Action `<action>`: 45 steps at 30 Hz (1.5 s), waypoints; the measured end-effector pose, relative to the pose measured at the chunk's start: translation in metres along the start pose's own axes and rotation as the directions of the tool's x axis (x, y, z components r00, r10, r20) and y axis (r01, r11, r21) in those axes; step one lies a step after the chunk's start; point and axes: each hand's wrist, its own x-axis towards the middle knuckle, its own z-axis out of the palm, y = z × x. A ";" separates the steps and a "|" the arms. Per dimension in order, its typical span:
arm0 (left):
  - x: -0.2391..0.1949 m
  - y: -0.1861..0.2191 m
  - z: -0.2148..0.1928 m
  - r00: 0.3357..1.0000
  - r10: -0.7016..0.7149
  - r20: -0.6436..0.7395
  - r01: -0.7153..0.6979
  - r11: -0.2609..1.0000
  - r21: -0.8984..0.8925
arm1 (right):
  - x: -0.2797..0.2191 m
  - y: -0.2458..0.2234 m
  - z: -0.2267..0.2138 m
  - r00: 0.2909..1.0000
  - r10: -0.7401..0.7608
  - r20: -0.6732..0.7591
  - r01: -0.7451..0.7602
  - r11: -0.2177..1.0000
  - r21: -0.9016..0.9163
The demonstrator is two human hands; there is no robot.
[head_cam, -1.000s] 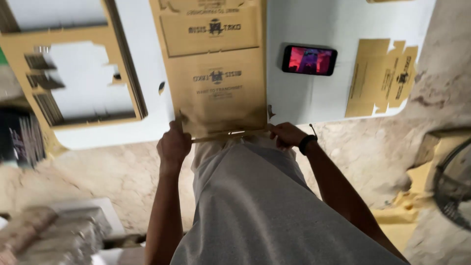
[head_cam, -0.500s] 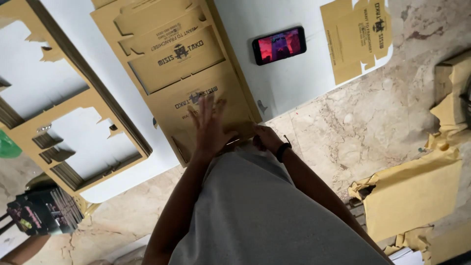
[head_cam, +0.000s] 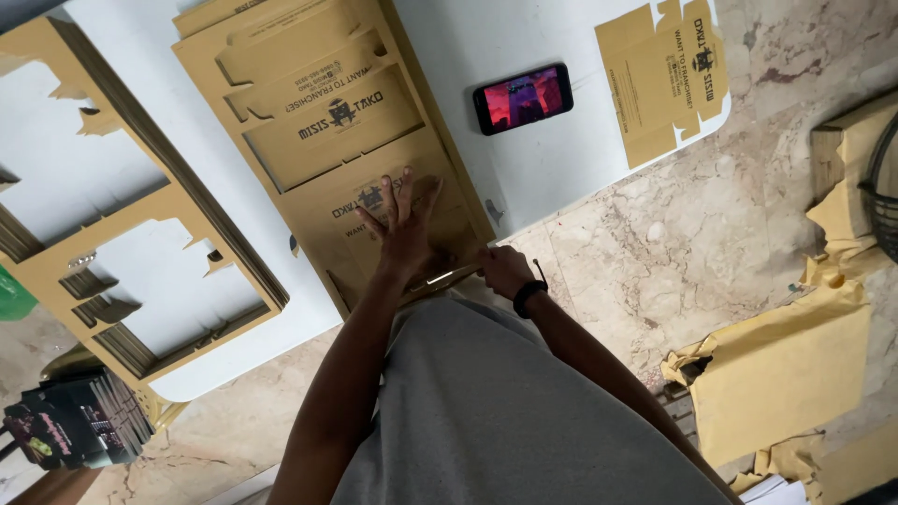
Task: Folding and stacking cardboard packaging materials on a table.
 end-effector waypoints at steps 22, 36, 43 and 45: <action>-0.064 -0.158 0.016 0.736 -0.627 -0.255 0.215 0.574 -0.790 | -0.033 -0.025 0.027 0.840 -0.505 -0.199 0.149 0.567 -0.810; -0.038 -0.182 -0.094 0.926 -0.337 0.173 0.285 0.322 -0.903 | -0.029 -0.181 0.091 0.912 -0.407 0.054 0.409 0.890 -0.203; -0.031 -0.175 -0.088 0.903 -0.387 0.185 0.406 0.630 -0.662 | 0.011 -0.209 0.127 0.972 -0.147 0.182 0.130 0.986 0.102; -0.022 -0.182 -0.071 0.901 -0.415 0.127 0.398 0.672 -0.624 | 0.008 -0.218 0.126 0.969 -0.194 0.150 0.188 0.981 0.054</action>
